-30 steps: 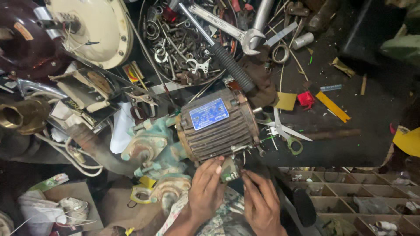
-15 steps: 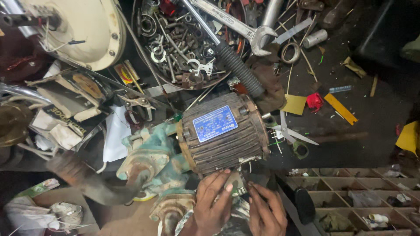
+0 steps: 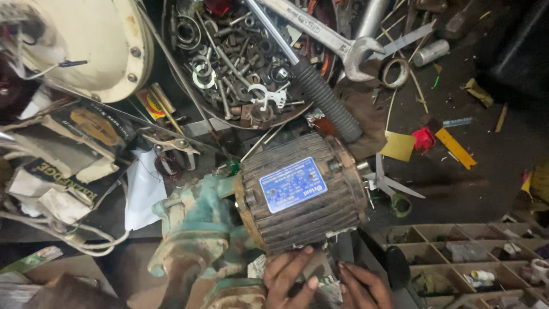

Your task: The person works on an electric motor mounted on a workbench, using a screwdriver to adjust components and applying electrical tape to the wiring. They repeatedly wrap and unwrap tape while manipulating the motor's terminal box and wires.

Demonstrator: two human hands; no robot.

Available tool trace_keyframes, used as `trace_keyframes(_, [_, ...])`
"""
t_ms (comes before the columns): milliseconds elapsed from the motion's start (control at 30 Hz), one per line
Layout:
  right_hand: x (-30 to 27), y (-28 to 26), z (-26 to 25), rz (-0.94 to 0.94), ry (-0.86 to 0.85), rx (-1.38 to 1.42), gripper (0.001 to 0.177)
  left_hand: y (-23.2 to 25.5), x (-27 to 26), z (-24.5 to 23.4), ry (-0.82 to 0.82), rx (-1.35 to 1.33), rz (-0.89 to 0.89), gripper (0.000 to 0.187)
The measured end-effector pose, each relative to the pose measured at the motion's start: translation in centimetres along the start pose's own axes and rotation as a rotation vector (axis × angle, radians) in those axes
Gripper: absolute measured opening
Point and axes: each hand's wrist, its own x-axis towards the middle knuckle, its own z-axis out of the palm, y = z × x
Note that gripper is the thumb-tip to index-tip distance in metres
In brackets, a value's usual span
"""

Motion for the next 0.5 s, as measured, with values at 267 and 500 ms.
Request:
trace_keyframes(267, [-2.4,3.5,0.1,-0.069,-0.032,-0.042,0.017,1.0,-4.2,2.0,0.142,-0.085,-0.348,0.044])
trace_keyframes(500, [-2.7,4.0,0.4,-0.034,-0.015,0.066,0.021,-0.8,-6.2,-0.2,-0.146,-0.088,-0.216,0.049])
